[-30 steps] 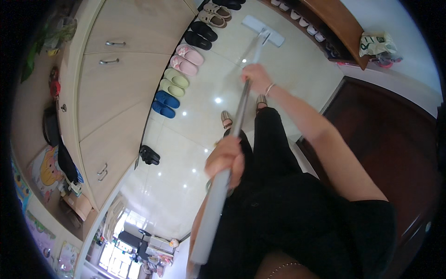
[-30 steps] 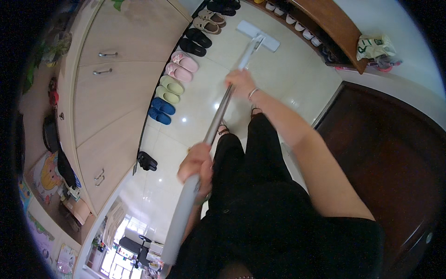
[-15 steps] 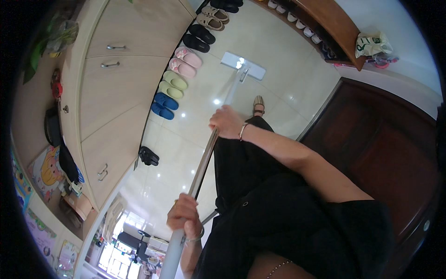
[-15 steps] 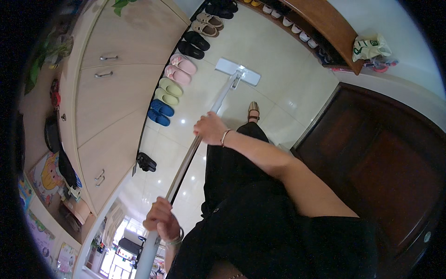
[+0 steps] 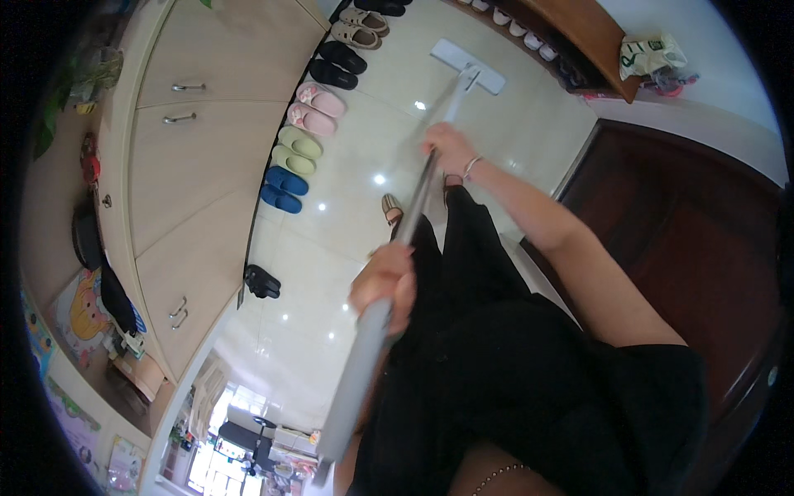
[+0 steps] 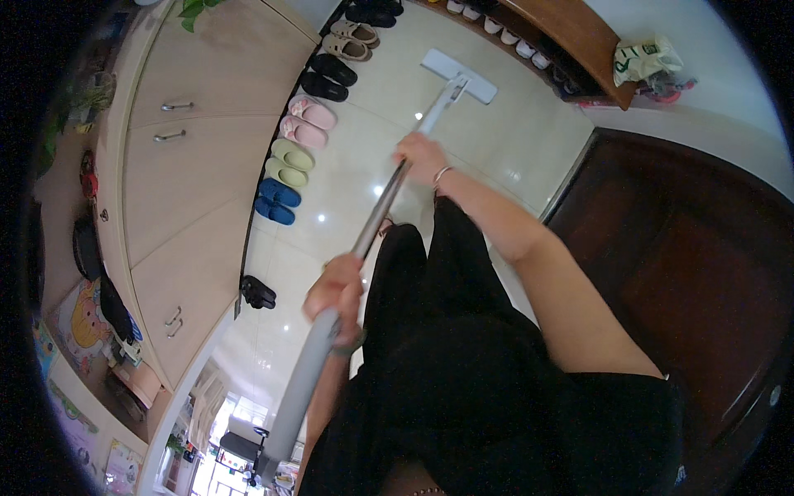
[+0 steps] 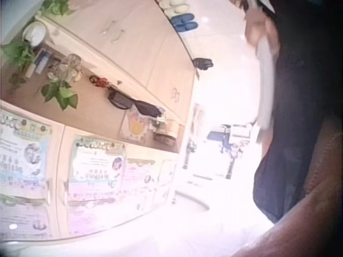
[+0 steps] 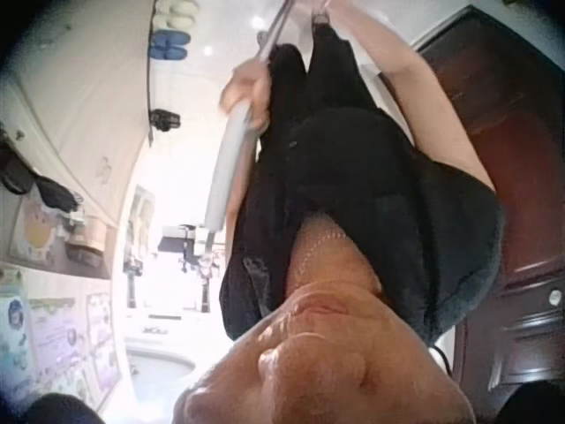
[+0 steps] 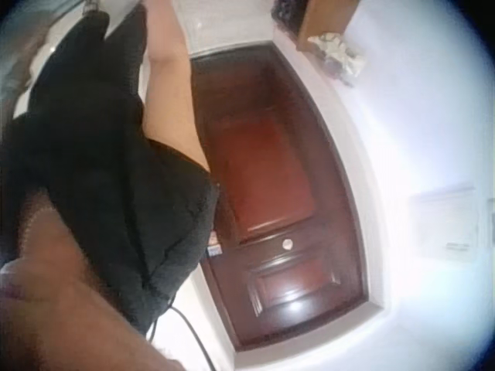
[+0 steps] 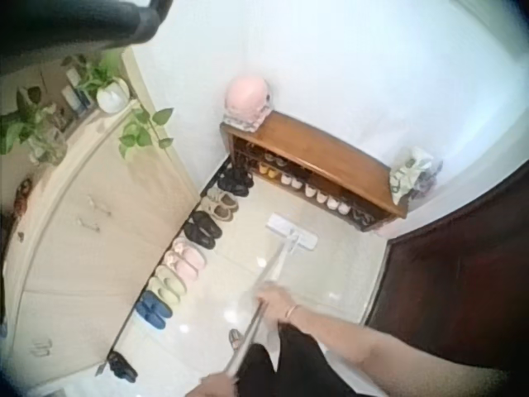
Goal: The person mops a tiled floor in a home entryway using a flat mop. They systematically clean the area near a shoe rack and a cabinet, moving the mop back and forth to cover the surface. The person briefly pauses to interact with a wall switch before resuming the mopping task.
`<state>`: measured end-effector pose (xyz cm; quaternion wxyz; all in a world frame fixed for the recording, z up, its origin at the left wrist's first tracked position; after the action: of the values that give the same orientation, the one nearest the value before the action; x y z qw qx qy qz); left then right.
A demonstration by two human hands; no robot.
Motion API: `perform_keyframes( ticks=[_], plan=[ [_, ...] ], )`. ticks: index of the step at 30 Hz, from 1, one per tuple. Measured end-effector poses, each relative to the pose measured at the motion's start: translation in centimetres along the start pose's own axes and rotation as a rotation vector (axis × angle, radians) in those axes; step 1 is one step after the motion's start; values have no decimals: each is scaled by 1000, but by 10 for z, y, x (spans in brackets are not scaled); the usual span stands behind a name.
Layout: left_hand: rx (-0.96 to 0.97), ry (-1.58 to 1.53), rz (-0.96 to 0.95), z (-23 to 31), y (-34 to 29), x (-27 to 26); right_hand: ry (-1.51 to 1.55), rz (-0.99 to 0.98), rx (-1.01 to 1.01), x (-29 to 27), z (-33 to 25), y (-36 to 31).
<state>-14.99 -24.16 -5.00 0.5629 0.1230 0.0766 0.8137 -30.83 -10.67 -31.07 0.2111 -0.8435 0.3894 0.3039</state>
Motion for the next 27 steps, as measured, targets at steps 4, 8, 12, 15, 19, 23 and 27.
perform_keyframes(
  ticks=[4, 8, 12, 15, 19, 23, 27],
  plan=[
    [-135, 250, -22, 92, -36, -57, 288, -86, -103, 59, -108, -52],
    [-100, 268, 126, 155, -48, -73, 198, -364, 12, 104, -185, -87],
    [-36, 206, 220, 144, -42, -85, 55, -504, -73, 86, -188, -70],
    [27, 130, 192, 120, -18, -65, 15, -438, -18, 69, -157, -51],
    [-56, 93, 70, 34, -21, -23, 11, -161, 82, 19, -47, -39],
    [-1, -34, -88, -47, 3, 73, -51, 10, 96, -61, 89, -26],
    [91, -161, -243, -37, 31, 93, -99, 52, 157, -78, 92, -21]
  ],
)
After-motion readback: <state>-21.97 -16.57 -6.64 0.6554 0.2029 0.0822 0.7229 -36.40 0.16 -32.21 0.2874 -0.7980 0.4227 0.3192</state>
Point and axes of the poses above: each hand's wrist, its own y-axis towards the middle knuckle, its own x-axis out of the palm, z = x × y, the point moved 8 cm from there along y, towards the middle knuckle, and after that the axes turned 4 degrees about x, right-handed, at the moved point
